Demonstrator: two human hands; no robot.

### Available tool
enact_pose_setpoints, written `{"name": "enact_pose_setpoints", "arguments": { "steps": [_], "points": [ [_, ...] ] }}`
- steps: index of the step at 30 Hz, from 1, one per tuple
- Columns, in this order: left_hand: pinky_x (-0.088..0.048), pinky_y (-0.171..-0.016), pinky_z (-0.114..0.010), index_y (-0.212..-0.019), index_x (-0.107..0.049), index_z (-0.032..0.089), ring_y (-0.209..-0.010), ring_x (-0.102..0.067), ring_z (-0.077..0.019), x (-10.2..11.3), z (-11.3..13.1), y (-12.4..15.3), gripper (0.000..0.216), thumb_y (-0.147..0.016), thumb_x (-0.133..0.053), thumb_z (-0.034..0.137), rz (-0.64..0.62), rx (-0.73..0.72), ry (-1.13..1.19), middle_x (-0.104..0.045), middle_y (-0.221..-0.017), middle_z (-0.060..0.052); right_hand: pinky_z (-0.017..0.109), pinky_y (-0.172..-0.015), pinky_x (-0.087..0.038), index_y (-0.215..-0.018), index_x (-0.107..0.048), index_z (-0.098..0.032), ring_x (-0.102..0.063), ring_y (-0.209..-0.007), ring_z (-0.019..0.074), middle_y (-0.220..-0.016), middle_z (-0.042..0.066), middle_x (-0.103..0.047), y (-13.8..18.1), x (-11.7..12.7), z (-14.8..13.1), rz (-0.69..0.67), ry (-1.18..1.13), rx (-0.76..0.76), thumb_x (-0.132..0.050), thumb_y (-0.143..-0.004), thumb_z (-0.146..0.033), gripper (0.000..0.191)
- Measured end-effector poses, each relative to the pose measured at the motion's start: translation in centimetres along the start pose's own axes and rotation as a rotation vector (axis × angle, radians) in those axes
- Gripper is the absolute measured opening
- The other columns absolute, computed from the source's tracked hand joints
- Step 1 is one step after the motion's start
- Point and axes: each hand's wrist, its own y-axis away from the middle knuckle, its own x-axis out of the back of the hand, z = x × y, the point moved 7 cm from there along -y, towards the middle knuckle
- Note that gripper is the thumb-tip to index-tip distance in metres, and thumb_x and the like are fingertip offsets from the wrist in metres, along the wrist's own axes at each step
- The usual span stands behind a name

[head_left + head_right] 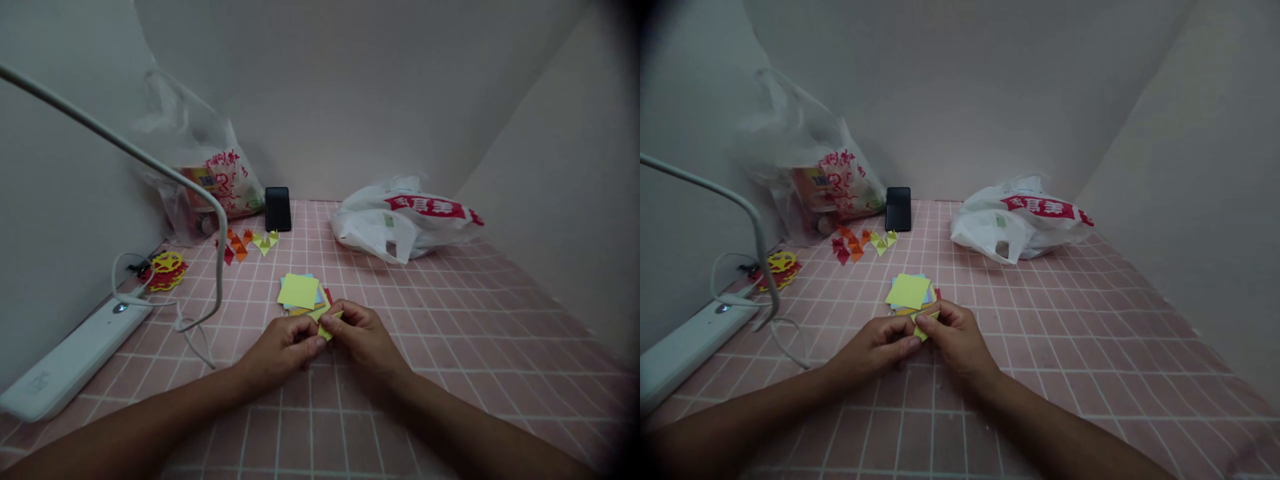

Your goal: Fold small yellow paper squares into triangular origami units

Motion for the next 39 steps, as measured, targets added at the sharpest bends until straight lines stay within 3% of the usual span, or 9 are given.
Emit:
{"name": "enact_pose_setpoints", "arguments": {
  "steps": [14, 19, 26, 35, 39],
  "points": [
    [-0.034, -0.054, -0.024, -0.069, -0.052, 0.017, -0.055, -0.045, -0.0108, -0.2, -0.6, -0.3, 0.026, -0.085, -0.055, 0.038, 0.016, 0.061, 0.153, -0.05, -0.06, 0.003, 0.023, -0.052, -0.038, -0.065, -0.061, -0.018, -0.05, -0.055, 0.0102, -0.059, -0.003, -0.058, 0.0, 0.7, -0.6, 0.09, 0.165, 0.082, -0.071, -0.077, -0.034, 0.022],
    [-0.031, -0.052, -0.023, -0.062, -0.05, 0.017, -0.052, -0.042, -0.0094, -0.2, -1.3, -0.4, 0.033, -0.083, -0.059, 0.04, 0.03, 0.09, 0.173, -0.049, -0.055, 0.004, 0.024, -0.053, -0.042, -0.065, -0.06, -0.018, -0.053, -0.056, 0.0114, -0.061, -0.002, -0.06, 0.3, -0.3, -0.6, 0.03, 0.146, 0.076, -0.071, -0.076, -0.035, 0.023],
    [-0.028, -0.048, -0.021, -0.063, -0.052, 0.017, -0.048, -0.04, -0.0075, 0.1, -1.4, -0.4, 0.029, -0.079, -0.061, 0.039, 0.069, 0.126, 0.251, -0.051, -0.055, 0.005, 0.022, -0.051, -0.037, -0.063, -0.055, -0.017, -0.048, -0.052, 0.0088, -0.055, -0.004, -0.055, 0.2, 0.0, -0.2, 0.017, 0.189, 0.026, -0.07, -0.079, -0.038, 0.03],
    [-0.031, -0.044, -0.02, -0.064, -0.048, 0.018, -0.044, -0.044, -0.0072, 0.1, -1.4, -0.1, 0.028, -0.076, -0.06, 0.04, 0.105, 0.217, 0.188, -0.052, -0.053, 0.005, 0.02, -0.04, -0.027, -0.063, -0.053, -0.019, -0.039, -0.04, 0.0059, -0.049, -0.005, -0.053, 0.2, 0.4, -1.0, 0.091, 0.203, 0.046, -0.068, -0.079, -0.041, 0.031],
    [-0.034, -0.045, -0.02, -0.066, -0.05, 0.017, -0.045, -0.046, -0.007, 0.1, -1.4, 0.0, 0.028, -0.078, -0.059, 0.041, 0.091, 0.194, 0.202, -0.053, -0.056, 0.004, 0.02, -0.04, -0.027, -0.062, -0.052, -0.018, -0.041, -0.041, 0.0063, -0.049, -0.005, -0.053, 0.2, 0.7, -0.9, 0.116, 0.213, 0.043, -0.068, -0.078, -0.042, 0.032]
  ]
}}
